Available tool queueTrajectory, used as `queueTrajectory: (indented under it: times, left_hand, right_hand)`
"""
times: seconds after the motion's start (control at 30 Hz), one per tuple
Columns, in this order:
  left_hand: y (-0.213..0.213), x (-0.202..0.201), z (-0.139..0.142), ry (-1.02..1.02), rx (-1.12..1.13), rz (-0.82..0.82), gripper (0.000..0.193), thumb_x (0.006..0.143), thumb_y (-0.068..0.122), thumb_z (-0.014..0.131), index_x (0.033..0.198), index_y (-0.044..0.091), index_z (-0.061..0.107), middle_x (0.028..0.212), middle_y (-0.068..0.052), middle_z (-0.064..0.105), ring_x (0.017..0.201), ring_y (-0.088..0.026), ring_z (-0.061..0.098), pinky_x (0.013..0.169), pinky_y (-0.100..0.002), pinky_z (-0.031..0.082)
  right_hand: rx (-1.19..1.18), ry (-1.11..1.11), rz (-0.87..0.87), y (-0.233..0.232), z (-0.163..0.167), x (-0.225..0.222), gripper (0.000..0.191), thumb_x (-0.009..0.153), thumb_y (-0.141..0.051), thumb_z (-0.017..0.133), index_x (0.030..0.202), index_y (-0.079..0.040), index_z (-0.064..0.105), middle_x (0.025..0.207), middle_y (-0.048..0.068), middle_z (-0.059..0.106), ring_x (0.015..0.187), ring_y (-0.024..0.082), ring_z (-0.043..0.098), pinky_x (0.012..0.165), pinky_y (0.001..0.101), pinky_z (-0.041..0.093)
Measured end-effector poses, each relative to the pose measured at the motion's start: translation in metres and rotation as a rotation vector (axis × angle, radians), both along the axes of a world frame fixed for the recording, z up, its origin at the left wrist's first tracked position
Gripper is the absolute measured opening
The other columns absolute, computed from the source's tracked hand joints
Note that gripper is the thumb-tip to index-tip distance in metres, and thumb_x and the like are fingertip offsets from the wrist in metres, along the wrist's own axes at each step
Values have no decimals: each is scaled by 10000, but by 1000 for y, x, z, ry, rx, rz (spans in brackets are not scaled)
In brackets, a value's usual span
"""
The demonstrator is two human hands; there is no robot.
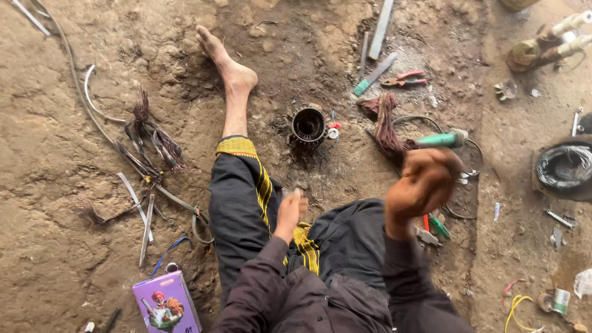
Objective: The person sits on the ground and repairs an electrical motor component. They use pliers to remove wires, a screwdriver to adjust internal parts, and a hammer to strike a wire bundle. The person then twists the wires together by hand.
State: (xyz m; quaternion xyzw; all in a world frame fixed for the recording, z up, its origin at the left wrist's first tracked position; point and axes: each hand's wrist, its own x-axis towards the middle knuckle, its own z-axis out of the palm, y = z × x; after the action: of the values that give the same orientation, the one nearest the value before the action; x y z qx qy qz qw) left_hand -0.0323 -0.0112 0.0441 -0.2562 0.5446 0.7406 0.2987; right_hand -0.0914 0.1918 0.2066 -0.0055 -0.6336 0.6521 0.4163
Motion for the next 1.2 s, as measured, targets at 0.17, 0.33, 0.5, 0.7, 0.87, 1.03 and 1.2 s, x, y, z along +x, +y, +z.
queueTrajectory:
  times: [0.17, 0.33, 0.5, 0.7, 0.87, 1.03, 1.2]
  left_hand:
    - [2, 23, -9, -15, 61, 33, 439, 1030, 413, 537, 1172, 30, 695, 947, -74, 748, 761, -137, 695, 651, -277, 543]
    - [-8, -17, 5, 89, 101, 79, 380, 1048, 350, 553, 1193, 35, 709, 961, -60, 741, 774, -111, 667, 658, -258, 527]
    - [-12, -65, 61, 544, -63, 209, 307, 1037, 194, 615, 1256, -13, 676, 1082, -52, 740, 957, -113, 676, 848, -246, 549]
    - [-16, -83, 164, 797, 154, 111, 395, 1020, 153, 650, 1370, -23, 605, 1256, -89, 712, 1126, -138, 674, 975, -265, 542]
    - [-12, -22, 231, 700, 28, -57, 341, 994, 80, 627, 1306, -45, 677, 1186, -143, 770, 1045, -197, 739, 893, -288, 573]
    - [22, 22, 273, 772, -73, -82, 366, 939, -15, 629, 1299, -78, 635, 1195, -160, 717, 1067, -222, 703, 910, -301, 551]
    - [113, 27, 265, 766, -92, -168, 342, 930, -9, 642, 1266, -75, 647, 1166, -157, 721, 1047, -220, 705, 900, -305, 555]
  right_hand:
    - [763, -1004, 192, -82, -107, -56, 342, 1106, -287, 414, 929, -86, 627, 838, 125, 635, 748, 290, 622, 703, 409, 492]
    - [722, -890, 51, -86, -111, -60, 317, 1082, -298, 484, 970, -67, 671, 867, 204, 699, 809, 443, 640, 677, 520, 490]
    - [647, -816, 62, -84, -49, -27, 250, 1068, -250, 512, 1010, -76, 681, 779, 204, 645, 669, 397, 636, 608, 484, 476]
    - [604, -612, 186, -79, 10, 74, 206, 1071, -183, 530, 1022, -23, 650, 812, 204, 625, 676, 321, 630, 613, 426, 497]
    - [385, -777, 402, -64, 32, 150, 210, 1008, -103, 514, 1148, -64, 667, 905, 132, 730, 741, 211, 720, 664, 341, 572]
    - [234, -680, 341, -26, 58, 197, 461, 962, -169, 697, 1392, -83, 554, 1118, 114, 711, 988, 207, 708, 850, 342, 588]
    - [182, -465, 391, -11, 60, 214, 372, 1071, -258, 699, 1379, -70, 611, 1238, 101, 674, 1186, 204, 655, 1061, 341, 546]
